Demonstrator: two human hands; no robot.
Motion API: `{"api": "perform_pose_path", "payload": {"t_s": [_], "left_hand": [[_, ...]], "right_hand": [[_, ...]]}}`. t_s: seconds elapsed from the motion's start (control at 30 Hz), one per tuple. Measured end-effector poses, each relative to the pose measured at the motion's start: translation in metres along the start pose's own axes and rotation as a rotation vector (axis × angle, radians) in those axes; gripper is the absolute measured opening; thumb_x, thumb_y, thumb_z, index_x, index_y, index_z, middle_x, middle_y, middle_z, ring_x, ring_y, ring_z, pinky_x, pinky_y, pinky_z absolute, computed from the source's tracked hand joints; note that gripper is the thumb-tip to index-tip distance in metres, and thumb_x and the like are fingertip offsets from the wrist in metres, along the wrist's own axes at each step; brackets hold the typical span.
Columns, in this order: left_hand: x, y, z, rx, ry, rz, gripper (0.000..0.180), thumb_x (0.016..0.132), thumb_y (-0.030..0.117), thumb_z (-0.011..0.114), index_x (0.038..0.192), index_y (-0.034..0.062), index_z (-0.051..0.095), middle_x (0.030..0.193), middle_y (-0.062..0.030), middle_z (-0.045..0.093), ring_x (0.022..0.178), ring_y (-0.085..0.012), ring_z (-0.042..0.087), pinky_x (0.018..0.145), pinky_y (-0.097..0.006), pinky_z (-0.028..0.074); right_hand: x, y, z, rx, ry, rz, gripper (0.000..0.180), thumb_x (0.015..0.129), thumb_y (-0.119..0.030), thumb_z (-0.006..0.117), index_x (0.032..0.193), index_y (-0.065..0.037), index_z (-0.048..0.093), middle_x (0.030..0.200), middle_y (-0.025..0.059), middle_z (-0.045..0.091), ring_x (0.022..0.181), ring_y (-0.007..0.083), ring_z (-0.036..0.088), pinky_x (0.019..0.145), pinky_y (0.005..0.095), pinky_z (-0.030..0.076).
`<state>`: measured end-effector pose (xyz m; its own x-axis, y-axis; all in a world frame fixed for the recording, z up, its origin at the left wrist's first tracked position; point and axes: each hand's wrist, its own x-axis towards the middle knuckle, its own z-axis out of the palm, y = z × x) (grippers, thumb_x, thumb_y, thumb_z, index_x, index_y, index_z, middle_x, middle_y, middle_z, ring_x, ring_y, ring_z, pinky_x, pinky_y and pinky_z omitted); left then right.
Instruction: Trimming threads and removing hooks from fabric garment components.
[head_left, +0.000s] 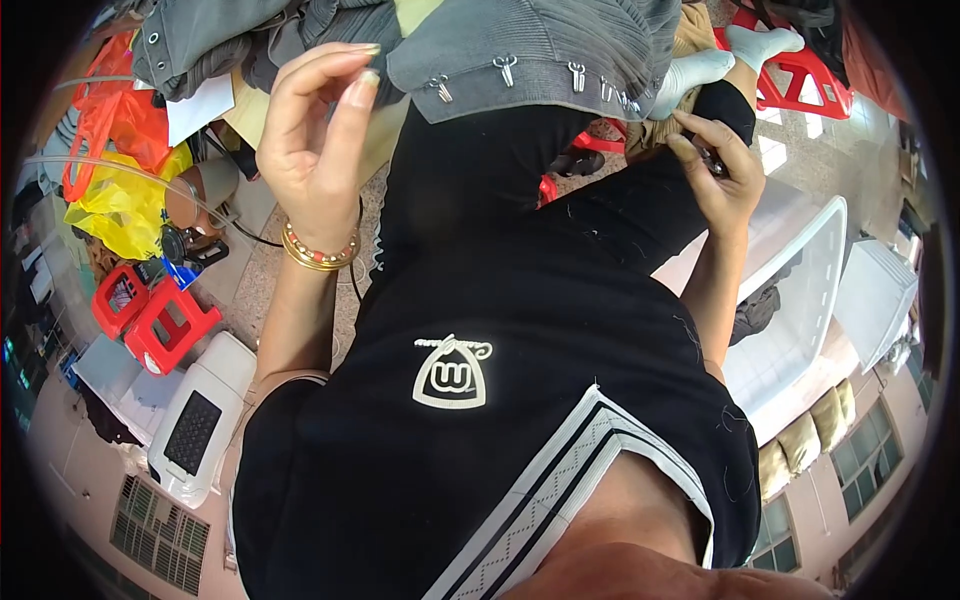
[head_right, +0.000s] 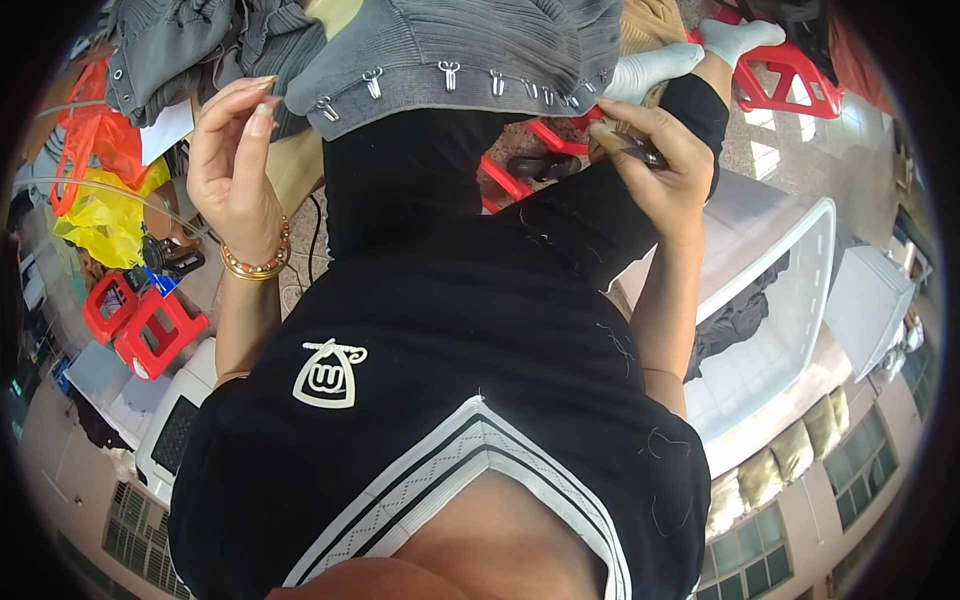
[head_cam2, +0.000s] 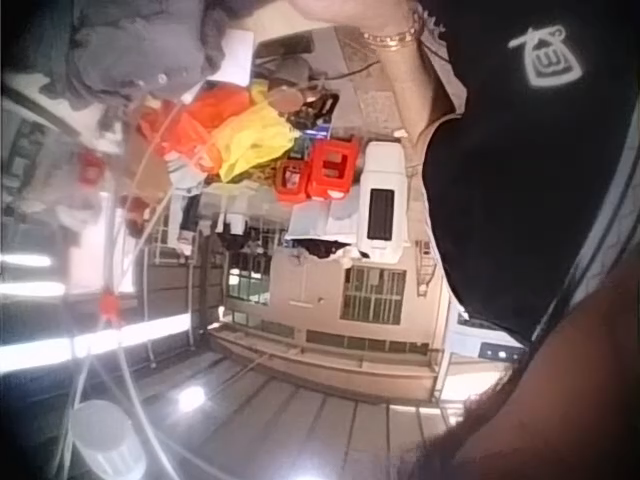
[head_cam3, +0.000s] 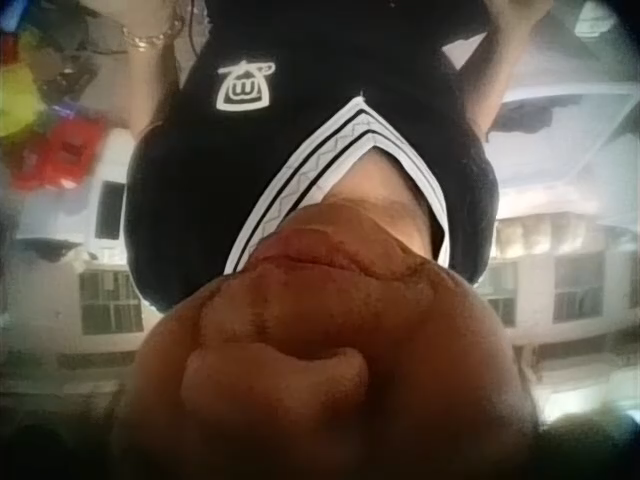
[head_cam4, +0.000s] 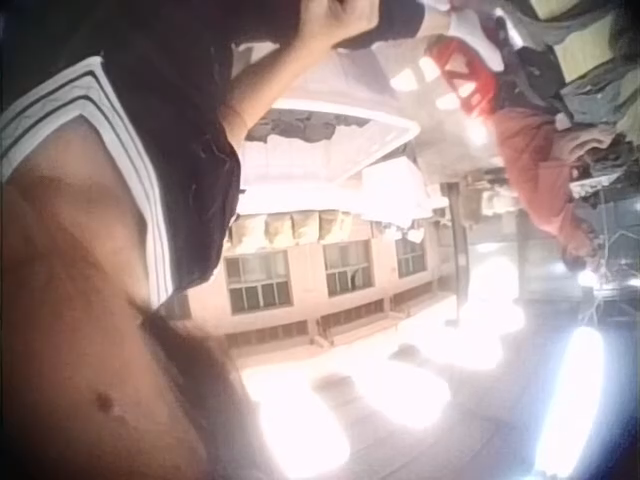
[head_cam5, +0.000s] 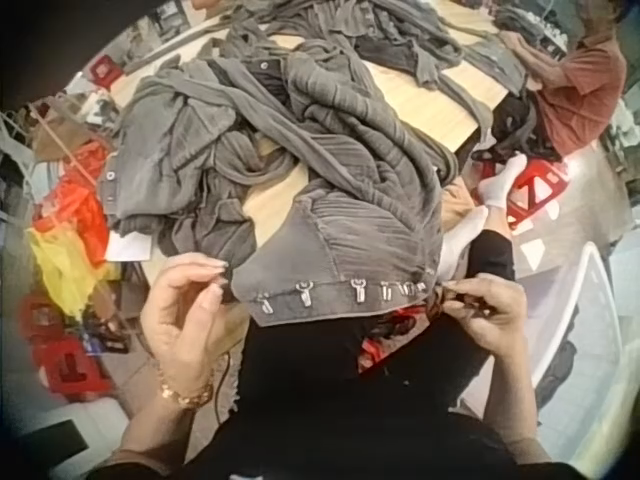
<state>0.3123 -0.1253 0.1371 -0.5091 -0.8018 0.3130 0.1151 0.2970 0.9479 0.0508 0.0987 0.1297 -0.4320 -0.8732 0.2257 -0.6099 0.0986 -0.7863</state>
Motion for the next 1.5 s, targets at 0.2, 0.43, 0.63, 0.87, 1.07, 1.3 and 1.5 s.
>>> {"api": "perform_pose_path", "payload": {"t_s": [0.2,0.43,0.63,0.87,1.07,1.3,1.5], "left_hand": [[0.004,0.012,0.009,0.301,-0.126,0.161,0.015,0.084,0.005,0.067,0.099,0.0026,0.070,0.097,-0.0065,0.062,0.083,-0.0110,0.057,0.067,-0.022,0.044],[0.009,0.018,0.020,0.300,-0.129,0.059,0.016,0.077,0.001,0.073,0.093,0.0017,0.071,0.094,-0.0066,0.062,0.076,-0.0127,0.058,0.064,-0.022,0.045],[0.009,0.008,0.021,0.466,-0.086,0.380,0.016,0.073,-0.002,0.074,0.089,0.0014,0.071,0.092,-0.0069,0.064,0.075,-0.0145,0.059,0.064,-0.024,0.047],[0.003,0.007,0.018,0.192,-0.099,0.129,0.006,0.085,0.000,0.065,0.090,-0.0012,0.065,0.096,-0.0082,0.064,0.081,-0.0122,0.059,0.071,-0.024,0.048],[0.001,0.001,0.014,0.004,-0.145,0.008,0.006,0.089,0.001,0.060,0.093,-0.0030,0.061,0.101,-0.0089,0.062,0.084,-0.0106,0.058,0.076,-0.022,0.046],[0.001,0.001,0.013,-0.018,-0.156,-0.018,0.007,0.091,0.002,0.057,0.094,-0.0033,0.060,0.101,-0.0084,0.062,0.086,-0.0099,0.057,0.077,-0.021,0.045],[0.002,0.008,0.014,-0.048,-0.119,-0.080,0.012,0.092,0.006,0.058,0.099,-0.0026,0.063,0.100,-0.0086,0.062,0.087,-0.0129,0.058,0.078,-0.023,0.045]], "right_hand": [[0.008,-0.009,0.006,0.047,0.032,-0.014,0.033,0.071,0.013,0.064,0.102,0.003,0.068,0.090,0.0083,0.069,0.076,0.0089,0.064,0.069,0.0188,0.047],[0.021,-0.025,0.007,0.066,-0.011,0.065,0.034,0.073,0.003,0.071,0.107,0.000,0.068,0.085,0.0030,0.064,0.072,0.0058,0.056,0.066,0.0175,0.043],[0.041,-0.061,0.005,0.104,-0.099,0.017,0.048,0.075,-0.010,0.075,0.120,-0.002,0.058,0.096,0.0035,0.062,0.084,0.0105,0.056,0.076,0.0217,0.045],[0.068,-0.085,0.023,-0.138,-0.192,-0.264,0.031,0.079,-0.006,0.070,0.108,0.001,0.061,0.096,0.0096,0.062,0.082,0.0180,0.057,0.075,0.0263,0.045],[0.090,-0.097,0.033,-0.139,-0.245,-0.458,0.036,0.070,-0.006,0.075,0.105,0.000,0.067,0.091,0.0083,0.061,0.077,0.0158,0.057,0.062,0.0234,0.044],[0.091,-0.105,0.037,-0.142,-0.307,-0.474,0.042,0.066,-0.002,0.075,0.108,-0.001,0.069,0.086,0.0064,0.054,0.072,0.0149,0.053,0.060,0.0243,0.042],[0.091,-0.107,0.037,-0.165,-0.312,-0.479,0.042,0.066,-0.003,0.075,0.108,-0.002,0.069,0.087,0.0060,0.053,0.072,0.0149,0.052,0.060,0.0247,0.040]]}}
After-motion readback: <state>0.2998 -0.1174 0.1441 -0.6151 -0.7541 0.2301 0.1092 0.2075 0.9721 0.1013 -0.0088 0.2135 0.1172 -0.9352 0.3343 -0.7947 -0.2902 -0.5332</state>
